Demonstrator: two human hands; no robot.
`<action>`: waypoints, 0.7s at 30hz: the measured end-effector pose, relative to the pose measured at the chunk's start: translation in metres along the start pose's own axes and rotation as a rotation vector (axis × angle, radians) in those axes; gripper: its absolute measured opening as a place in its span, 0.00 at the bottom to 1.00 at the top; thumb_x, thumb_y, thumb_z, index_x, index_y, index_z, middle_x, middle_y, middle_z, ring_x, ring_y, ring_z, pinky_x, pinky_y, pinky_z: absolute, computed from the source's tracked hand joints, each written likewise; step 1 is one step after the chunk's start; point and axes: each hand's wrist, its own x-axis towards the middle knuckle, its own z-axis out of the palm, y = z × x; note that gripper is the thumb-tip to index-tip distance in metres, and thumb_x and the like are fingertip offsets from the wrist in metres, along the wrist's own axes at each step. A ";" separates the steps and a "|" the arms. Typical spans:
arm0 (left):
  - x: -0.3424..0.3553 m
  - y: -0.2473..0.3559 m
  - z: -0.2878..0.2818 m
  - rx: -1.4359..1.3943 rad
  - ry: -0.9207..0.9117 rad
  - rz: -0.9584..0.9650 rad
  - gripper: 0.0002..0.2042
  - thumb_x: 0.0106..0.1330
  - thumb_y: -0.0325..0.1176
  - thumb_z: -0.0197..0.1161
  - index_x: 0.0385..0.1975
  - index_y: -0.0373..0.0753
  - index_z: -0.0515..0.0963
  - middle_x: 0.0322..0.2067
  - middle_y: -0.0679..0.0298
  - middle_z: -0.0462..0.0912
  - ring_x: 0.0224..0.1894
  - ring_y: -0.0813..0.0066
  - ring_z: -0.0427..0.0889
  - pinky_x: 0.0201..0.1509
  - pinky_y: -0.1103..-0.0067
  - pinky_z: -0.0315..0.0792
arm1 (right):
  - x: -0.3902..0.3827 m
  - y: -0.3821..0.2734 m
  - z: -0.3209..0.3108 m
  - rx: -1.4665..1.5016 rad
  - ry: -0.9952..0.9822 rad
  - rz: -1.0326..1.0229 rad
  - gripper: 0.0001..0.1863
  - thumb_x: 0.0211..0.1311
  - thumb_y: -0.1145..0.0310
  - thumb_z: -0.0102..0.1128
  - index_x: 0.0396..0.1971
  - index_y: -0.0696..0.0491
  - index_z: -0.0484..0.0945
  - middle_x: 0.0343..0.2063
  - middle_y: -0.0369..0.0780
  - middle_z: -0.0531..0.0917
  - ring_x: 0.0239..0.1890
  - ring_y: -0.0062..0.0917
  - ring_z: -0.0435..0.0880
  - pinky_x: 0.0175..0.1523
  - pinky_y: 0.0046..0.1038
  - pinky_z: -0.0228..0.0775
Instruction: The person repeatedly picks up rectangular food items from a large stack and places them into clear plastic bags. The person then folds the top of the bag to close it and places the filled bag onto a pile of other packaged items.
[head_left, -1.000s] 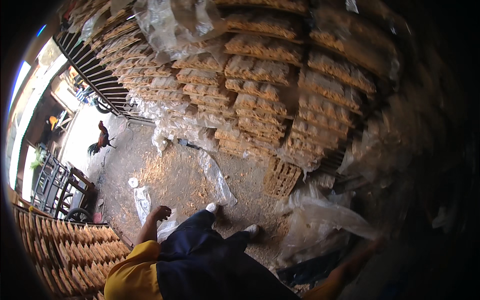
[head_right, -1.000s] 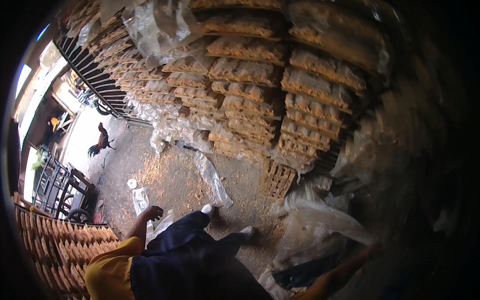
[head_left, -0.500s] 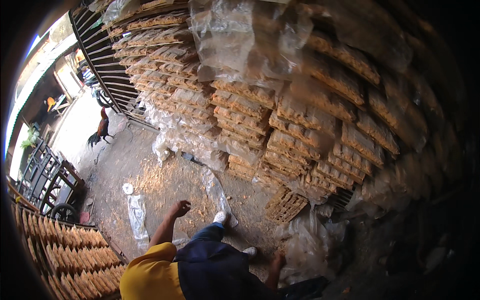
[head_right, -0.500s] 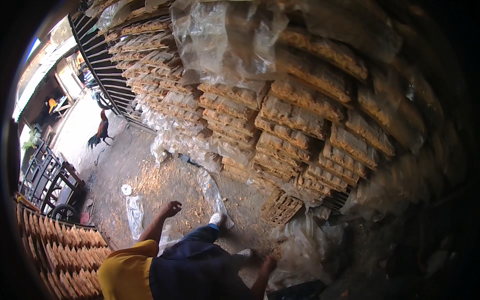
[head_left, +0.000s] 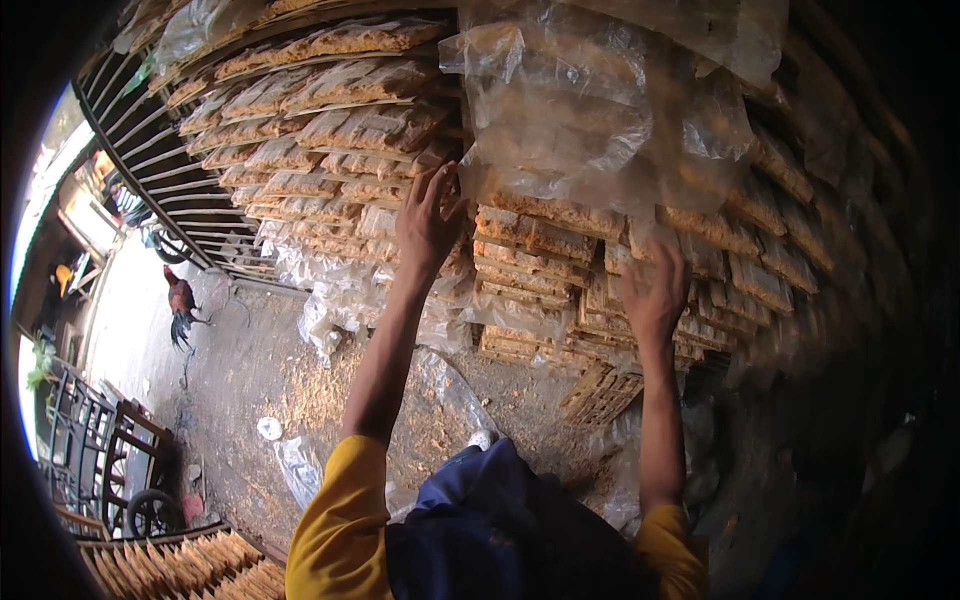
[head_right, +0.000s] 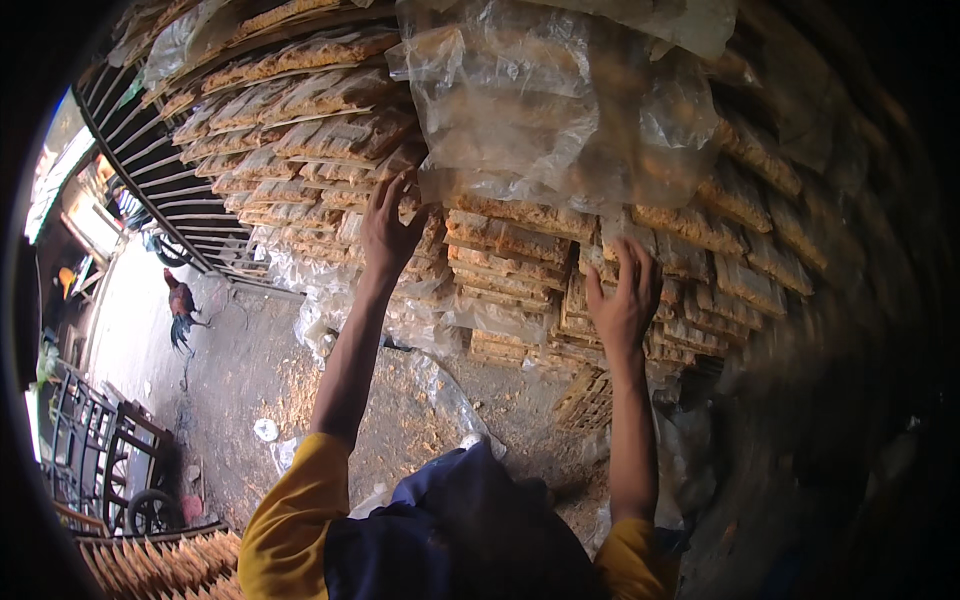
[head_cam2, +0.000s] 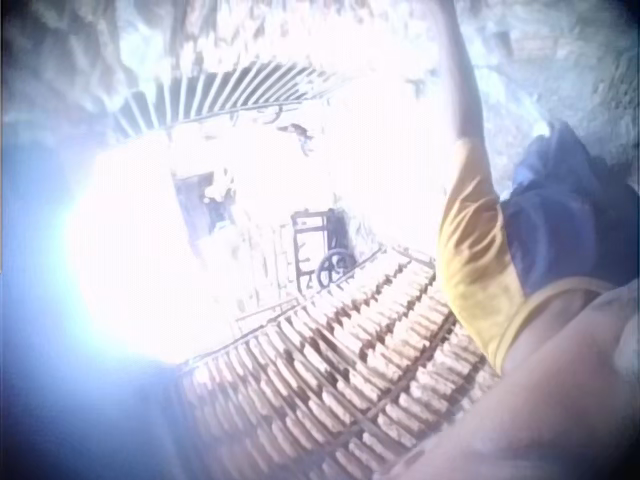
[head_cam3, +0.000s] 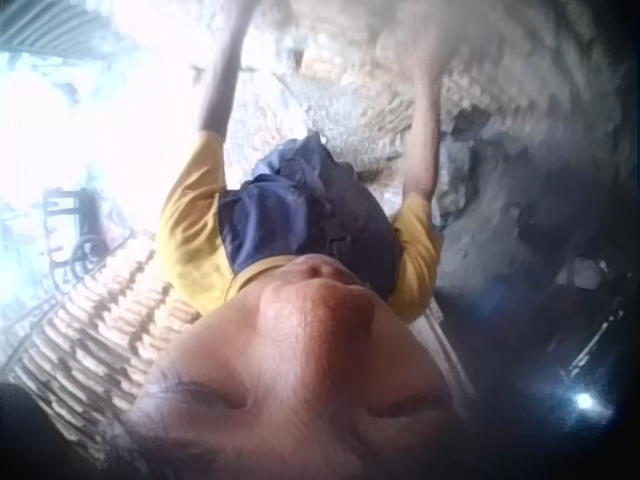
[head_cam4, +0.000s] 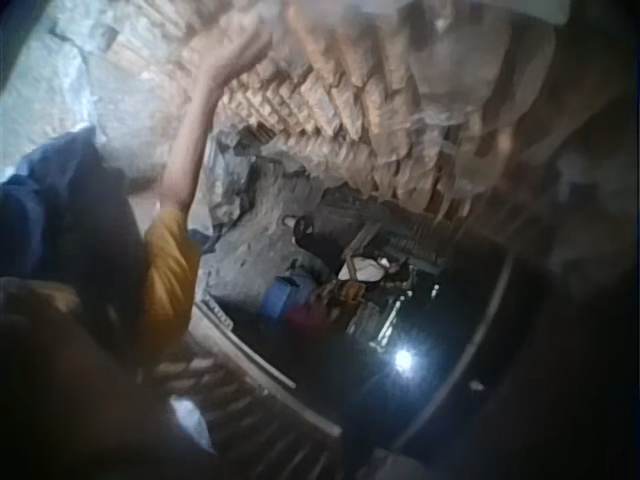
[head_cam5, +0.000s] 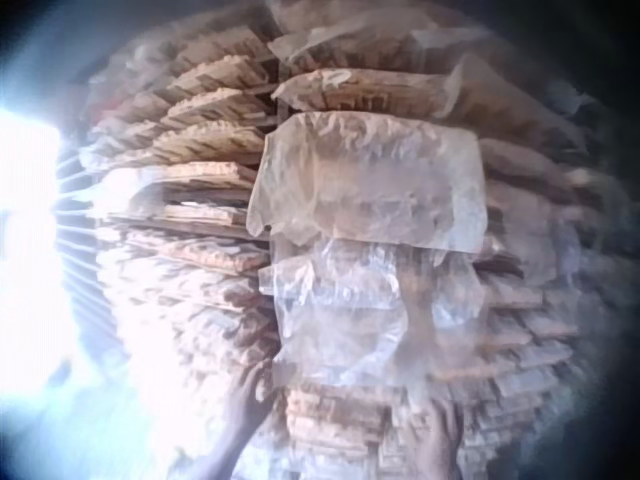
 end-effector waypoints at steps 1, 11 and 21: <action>0.005 -0.005 0.003 -0.008 -0.028 -0.024 0.27 0.51 0.28 0.72 0.55 0.46 0.76 0.50 0.61 0.79 0.48 0.59 0.81 0.47 0.70 0.76 | 0.019 -0.007 -0.001 -0.082 0.004 -0.014 0.30 0.54 0.65 0.73 0.58 0.53 0.72 0.55 0.44 0.74 0.57 0.41 0.73 0.59 0.42 0.67; 0.029 -0.021 0.020 -0.173 0.213 0.097 0.11 0.55 0.20 0.65 0.37 0.43 0.84 0.38 0.63 0.84 0.36 0.62 0.85 0.35 0.73 0.78 | 0.068 0.009 0.026 -0.173 0.225 -0.111 0.10 0.55 0.71 0.68 0.38 0.51 0.84 0.43 0.41 0.81 0.50 0.41 0.77 0.57 0.41 0.66; 0.030 -0.026 0.014 -0.183 0.194 0.080 0.14 0.56 0.17 0.63 0.38 0.43 0.85 0.39 0.60 0.85 0.39 0.62 0.86 0.40 0.73 0.79 | 0.056 0.009 0.022 -0.077 0.196 -0.021 0.11 0.52 0.78 0.66 0.37 0.50 0.85 0.36 0.38 0.80 0.43 0.38 0.77 0.48 0.39 0.68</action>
